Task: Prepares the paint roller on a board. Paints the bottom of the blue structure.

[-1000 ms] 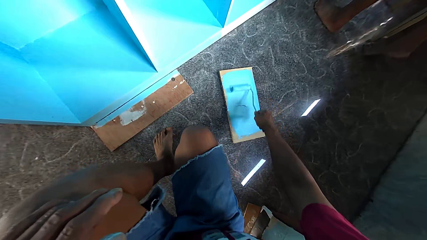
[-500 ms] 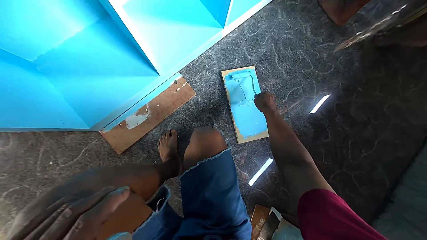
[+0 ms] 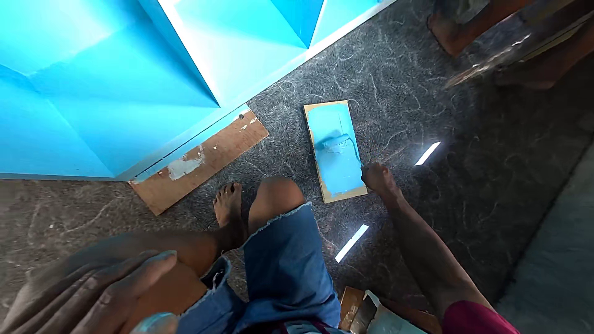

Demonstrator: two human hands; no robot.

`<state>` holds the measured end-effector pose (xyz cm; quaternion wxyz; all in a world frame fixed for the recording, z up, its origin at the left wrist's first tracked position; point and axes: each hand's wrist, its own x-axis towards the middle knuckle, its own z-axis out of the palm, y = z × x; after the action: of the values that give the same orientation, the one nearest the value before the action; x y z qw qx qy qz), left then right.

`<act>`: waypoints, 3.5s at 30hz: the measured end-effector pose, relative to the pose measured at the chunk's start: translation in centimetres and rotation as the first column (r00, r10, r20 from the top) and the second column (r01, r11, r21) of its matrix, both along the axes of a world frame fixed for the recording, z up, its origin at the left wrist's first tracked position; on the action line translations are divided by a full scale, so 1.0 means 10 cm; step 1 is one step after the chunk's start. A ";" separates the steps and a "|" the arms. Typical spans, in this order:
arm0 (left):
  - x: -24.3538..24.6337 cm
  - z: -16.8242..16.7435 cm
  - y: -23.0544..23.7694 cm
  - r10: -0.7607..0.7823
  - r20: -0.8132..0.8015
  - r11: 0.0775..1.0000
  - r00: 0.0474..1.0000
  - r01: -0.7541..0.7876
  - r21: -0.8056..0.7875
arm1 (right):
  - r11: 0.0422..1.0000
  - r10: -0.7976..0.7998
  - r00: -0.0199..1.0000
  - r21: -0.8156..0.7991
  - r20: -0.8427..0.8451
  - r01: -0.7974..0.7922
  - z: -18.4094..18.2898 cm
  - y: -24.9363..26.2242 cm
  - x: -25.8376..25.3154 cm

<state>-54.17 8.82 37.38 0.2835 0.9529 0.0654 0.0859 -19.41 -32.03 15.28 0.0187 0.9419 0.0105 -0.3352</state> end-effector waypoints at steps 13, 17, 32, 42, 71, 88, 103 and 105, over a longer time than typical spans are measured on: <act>0.01 0.02 -0.09 -0.042 -0.025 0.999 0.999 0.041 -0.031 | 0.995 0.098 0.992 -0.010 0.083 -0.097 -0.66 0.37 1.13; 0.07 0.01 -0.09 -0.042 -0.003 0.997 0.999 0.041 -0.070 | 0.988 0.152 0.988 -0.033 0.017 -0.152 -0.59 0.24 0.81; 0.17 -0.04 0.04 -0.065 0.022 0.996 0.998 0.066 -0.064 | 0.995 -0.095 0.995 0.017 -0.004 0.095 0.08 -0.19 -0.34; 0.19 -0.04 0.04 -0.064 0.008 0.997 0.998 0.065 -0.052 | 0.987 -0.136 0.990 0.087 -0.024 0.138 -0.19 -0.21 -0.37; 0.06 -0.02 0.01 -0.001 0.021 0.998 1.000 0.002 -0.067 | 0.976 -0.180 0.980 0.106 -0.089 0.189 -0.19 -0.52 -0.51; 0.08 0.02 -0.02 0.013 0.016 0.997 1.000 -0.012 -0.076 | 0.974 -0.211 0.974 0.068 -0.082 0.217 0.17 -0.61 -0.83; -0.03 -0.04 -0.02 0.022 0.006 0.997 1.000 -0.022 -0.074 | 0.961 -0.260 0.960 0.066 -0.104 0.267 0.02 -0.73 -1.02; -0.04 -0.04 -0.01 0.033 0.019 0.998 0.999 -0.032 -0.063 | 0.968 -0.240 0.964 0.044 -0.111 0.246 0.01 -0.75 -1.04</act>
<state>-54.55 8.71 36.94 0.3123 0.9415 0.0808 0.0979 -29.83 -39.50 15.41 -0.0502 0.9174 -0.0945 -0.3834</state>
